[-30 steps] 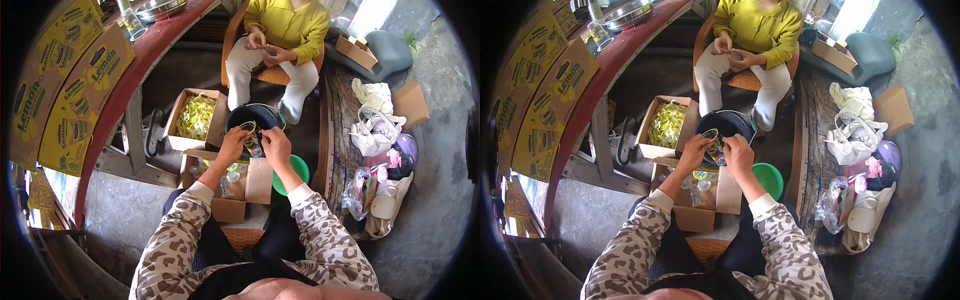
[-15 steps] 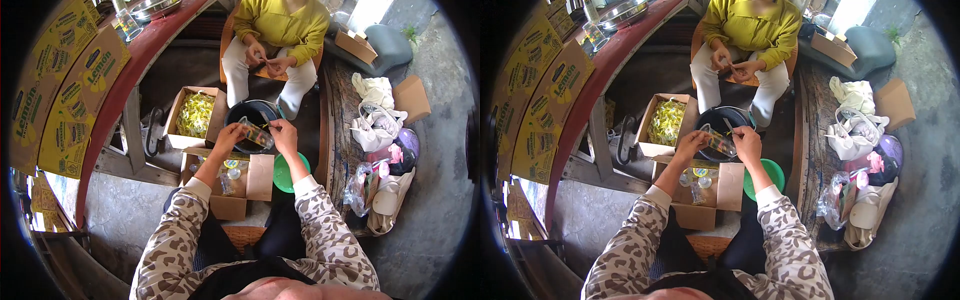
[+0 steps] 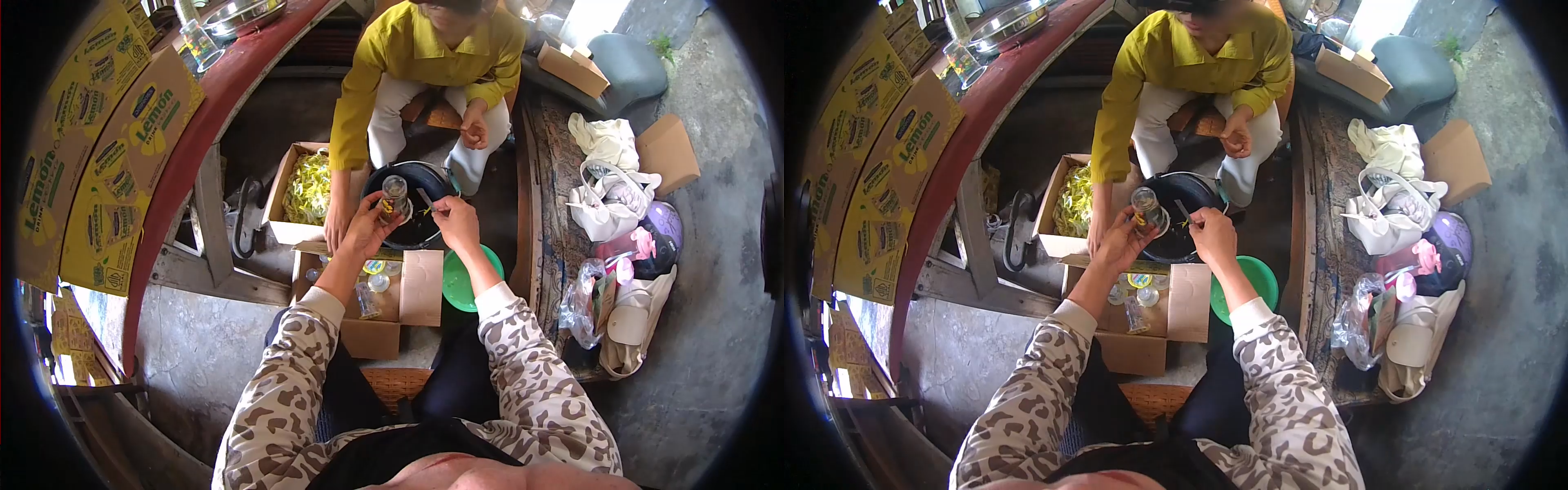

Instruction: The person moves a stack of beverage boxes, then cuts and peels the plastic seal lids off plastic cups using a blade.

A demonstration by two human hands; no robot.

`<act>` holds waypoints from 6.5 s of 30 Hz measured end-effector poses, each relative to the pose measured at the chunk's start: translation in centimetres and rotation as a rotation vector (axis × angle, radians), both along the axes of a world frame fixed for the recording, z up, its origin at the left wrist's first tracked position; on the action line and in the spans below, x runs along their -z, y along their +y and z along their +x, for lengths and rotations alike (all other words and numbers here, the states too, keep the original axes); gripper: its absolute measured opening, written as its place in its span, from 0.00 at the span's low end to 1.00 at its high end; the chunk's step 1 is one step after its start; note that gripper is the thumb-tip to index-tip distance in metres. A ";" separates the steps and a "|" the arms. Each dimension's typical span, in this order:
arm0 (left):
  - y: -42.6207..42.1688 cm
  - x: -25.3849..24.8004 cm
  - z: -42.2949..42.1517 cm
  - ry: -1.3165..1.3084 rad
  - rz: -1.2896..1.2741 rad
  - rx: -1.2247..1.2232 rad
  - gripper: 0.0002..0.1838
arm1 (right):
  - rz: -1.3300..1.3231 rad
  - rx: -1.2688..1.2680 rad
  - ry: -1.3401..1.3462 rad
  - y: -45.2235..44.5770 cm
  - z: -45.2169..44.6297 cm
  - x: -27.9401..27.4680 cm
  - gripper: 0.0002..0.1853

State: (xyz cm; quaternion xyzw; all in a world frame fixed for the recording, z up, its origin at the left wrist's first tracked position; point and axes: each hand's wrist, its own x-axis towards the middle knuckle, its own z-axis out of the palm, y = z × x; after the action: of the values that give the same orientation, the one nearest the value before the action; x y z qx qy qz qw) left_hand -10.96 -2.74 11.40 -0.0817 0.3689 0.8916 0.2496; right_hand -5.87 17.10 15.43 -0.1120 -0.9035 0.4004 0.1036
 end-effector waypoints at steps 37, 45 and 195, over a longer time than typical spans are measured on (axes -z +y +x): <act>1.5 2.6 0.3 -0.021 0.209 -0.043 0.15 | -0.099 -0.053 -0.038 -0.1 -1.0 2.2 0.15; 1.3 0.2 1.5 0.160 0.141 0.088 0.23 | -0.064 -0.123 -0.056 0.0 -0.1 1.2 0.14; -4.5 -3.4 4.2 0.290 -0.370 -0.257 0.38 | 0.015 -0.159 0.161 -0.1 3.5 -2.9 0.06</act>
State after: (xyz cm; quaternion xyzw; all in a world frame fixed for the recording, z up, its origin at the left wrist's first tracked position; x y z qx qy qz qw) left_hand -6.74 -7.22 14.76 -0.0438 0.5439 0.8359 0.0596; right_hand -2.38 16.98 18.33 -0.0067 -0.9012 0.4085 0.1446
